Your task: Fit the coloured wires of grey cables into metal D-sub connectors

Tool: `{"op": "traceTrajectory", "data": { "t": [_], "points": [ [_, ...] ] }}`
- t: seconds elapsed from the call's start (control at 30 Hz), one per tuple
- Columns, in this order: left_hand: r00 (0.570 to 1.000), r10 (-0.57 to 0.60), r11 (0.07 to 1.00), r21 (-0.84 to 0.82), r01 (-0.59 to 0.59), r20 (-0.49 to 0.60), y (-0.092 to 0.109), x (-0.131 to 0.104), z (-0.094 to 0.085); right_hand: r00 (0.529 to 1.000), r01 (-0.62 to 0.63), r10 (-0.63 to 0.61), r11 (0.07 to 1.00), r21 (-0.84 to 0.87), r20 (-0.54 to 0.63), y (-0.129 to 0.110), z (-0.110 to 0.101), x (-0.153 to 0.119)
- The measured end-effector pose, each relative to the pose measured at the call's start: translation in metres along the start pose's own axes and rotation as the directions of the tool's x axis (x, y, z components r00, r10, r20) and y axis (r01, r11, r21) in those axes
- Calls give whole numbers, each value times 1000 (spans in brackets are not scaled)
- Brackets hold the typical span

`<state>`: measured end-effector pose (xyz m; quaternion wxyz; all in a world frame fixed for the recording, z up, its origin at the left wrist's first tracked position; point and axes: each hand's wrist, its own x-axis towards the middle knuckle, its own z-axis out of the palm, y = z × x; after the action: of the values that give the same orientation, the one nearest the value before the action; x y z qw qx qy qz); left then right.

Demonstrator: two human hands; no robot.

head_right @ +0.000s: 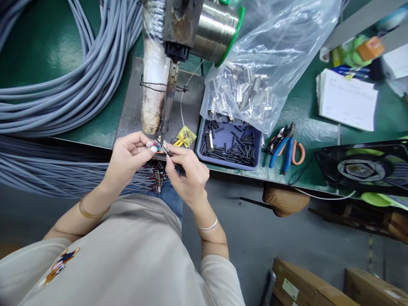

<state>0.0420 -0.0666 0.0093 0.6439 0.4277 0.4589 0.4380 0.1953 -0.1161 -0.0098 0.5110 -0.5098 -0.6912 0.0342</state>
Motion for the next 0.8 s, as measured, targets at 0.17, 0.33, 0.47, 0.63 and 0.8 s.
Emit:
{"op": "traceTrajectory", "data": {
  "t": [0.17,0.33,0.47,0.63,0.8],
  "points": [
    [1000,27,999,26,-27,-9,0,2,0,999,38,-37,999,-37,7,1,-1,4],
    [999,32,999,27,-32,3,7,1,1,997,79,-78,995,-66,13,1,-2,6],
    [999,16,1000,-22,-16,31,11,1,2,992,128,-126,986,-107,29,0,-3,6],
    [999,-11,999,-41,14,53,9,1,0,980,196,-187,965,-174,64,-1,-4,4],
    [999,-36,999,-38,37,24,4,0,0,992,125,-120,985,-116,50,0,-2,4]
  ]
}}
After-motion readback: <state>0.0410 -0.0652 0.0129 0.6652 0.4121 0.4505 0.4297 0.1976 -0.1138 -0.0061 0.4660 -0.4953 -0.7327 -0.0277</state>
